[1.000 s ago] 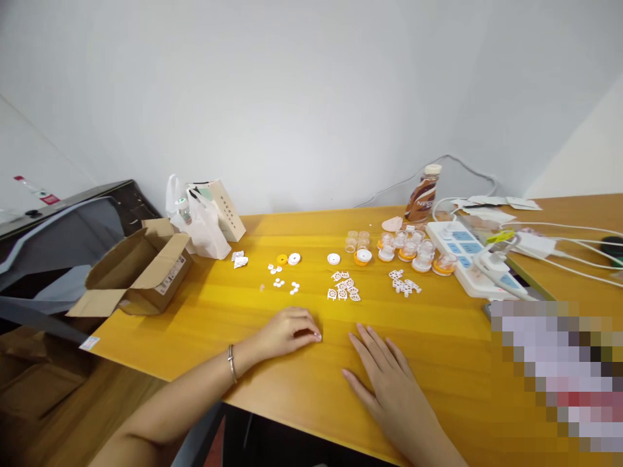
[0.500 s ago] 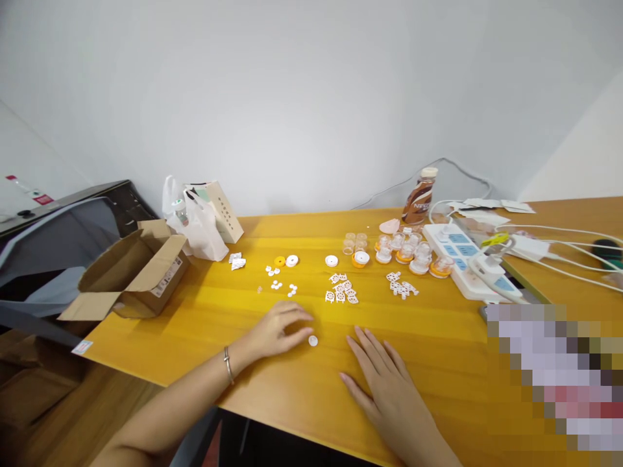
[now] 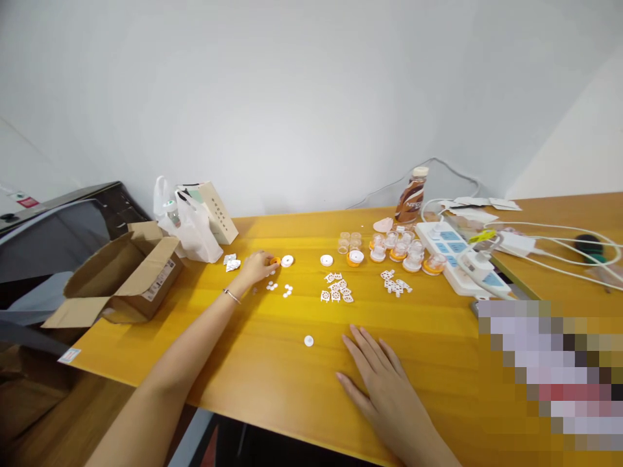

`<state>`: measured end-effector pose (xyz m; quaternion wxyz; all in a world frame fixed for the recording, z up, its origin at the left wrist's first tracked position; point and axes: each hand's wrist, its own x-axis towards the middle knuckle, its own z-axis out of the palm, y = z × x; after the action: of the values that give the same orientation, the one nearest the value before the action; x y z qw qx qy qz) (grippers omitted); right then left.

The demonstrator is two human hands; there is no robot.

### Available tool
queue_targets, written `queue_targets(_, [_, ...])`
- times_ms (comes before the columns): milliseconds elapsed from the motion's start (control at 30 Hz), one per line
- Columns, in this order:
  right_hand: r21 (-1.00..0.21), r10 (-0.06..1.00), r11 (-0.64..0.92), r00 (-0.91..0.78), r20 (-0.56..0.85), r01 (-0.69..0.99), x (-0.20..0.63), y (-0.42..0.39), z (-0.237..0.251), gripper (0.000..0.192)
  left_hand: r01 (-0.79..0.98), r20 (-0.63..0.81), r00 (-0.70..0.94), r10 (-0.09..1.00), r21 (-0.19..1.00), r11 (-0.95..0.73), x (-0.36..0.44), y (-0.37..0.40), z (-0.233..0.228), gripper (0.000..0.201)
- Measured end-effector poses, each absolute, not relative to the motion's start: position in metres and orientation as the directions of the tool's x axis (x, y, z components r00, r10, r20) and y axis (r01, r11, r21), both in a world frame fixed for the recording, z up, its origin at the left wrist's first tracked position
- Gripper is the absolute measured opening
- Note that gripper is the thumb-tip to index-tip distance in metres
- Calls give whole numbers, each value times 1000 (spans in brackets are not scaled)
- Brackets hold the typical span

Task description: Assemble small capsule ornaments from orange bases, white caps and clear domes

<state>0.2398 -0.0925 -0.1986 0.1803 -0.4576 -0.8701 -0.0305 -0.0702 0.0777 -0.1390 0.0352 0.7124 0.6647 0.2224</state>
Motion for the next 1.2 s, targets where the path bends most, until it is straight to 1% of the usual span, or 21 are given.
queue_targets(133, [-134, 784, 582, -510, 353, 802, 240, -93, -198, 54, 911, 297, 1, 955, 393, -124, -68, 75, -130, 20])
queue_targets(233, [-138, 786, 583, -511, 348, 801, 239, -93, -198, 54, 875, 331, 43, 943, 442, -195, -58, 55, -117, 27])
queue_targets(300, [-136, 788, 581, -512, 343, 803, 239, -93, -198, 54, 831, 320, 138, 937, 478, -285, -46, 30, -110, 28])
queue_targets(333, [-138, 788, 580, -511, 344, 803, 239, -93, -198, 54, 792, 303, 215, 928, 503, -347, -40, 16, -108, 28])
queue_targets(367, [-142, 788, 579, -508, 347, 803, 239, -93, -198, 54, 690, 284, 354, 891, 564, -454, -34, 1, -107, 29])
queue_targets(400, [-147, 790, 578, -505, 348, 803, 239, -93, -198, 54, 603, 261, 471, 843, 602, -523, -28, -14, -107, 29])
queue_targets(433, [-150, 791, 577, -503, 348, 803, 239, -93, -198, 54, 555, 219, 563, 797, 615, -560, -23, -27, -108, 31])
queue_targets(500, [-146, 790, 576, -502, 351, 804, 239, -92, -198, 54, 525, 181, 631, 754, 616, -587, -17, -46, -111, 31])
queue_targets(667, [-120, 787, 578, -511, 346, 808, 238, -92, -196, 55, 579, 115, 665, 738, 546, -606, -13, -54, -123, 28])
queue_targets(800, [-136, 792, 574, -504, 345, 807, 238, -93, -197, 53, 625, 109, 649, 753, 489, -609, -12, -50, -131, 27])
queue_targets(900, [-159, 793, 570, -489, 363, 806, 238, -93, -200, 51, 635, 109, 641, 760, 481, -605, -11, -50, -136, 29])
queue_targets(967, [-203, 798, 563, -464, 385, 801, 237, -91, -200, 46, 630, 110, 638, 762, 493, -599, -10, -51, -139, 31])
queue_targets(1067, [-314, 797, 588, -467, 382, 746, 231, -79, -191, 38, 621, 110, 629, 770, 525, -582, -8, -52, -144, 35])
queue_targets(1100, [-352, 791, 606, -493, 362, 713, 227, -73, -186, 36, 618, 110, 625, 773, 534, -576, -8, -52, -145, 37])
queue_targets(1200, [-463, 763, 632, -602, 233, 622, 212, -52, -167, 36, 594, 121, 624, 772, 569, -569, -7, -52, -146, 47])
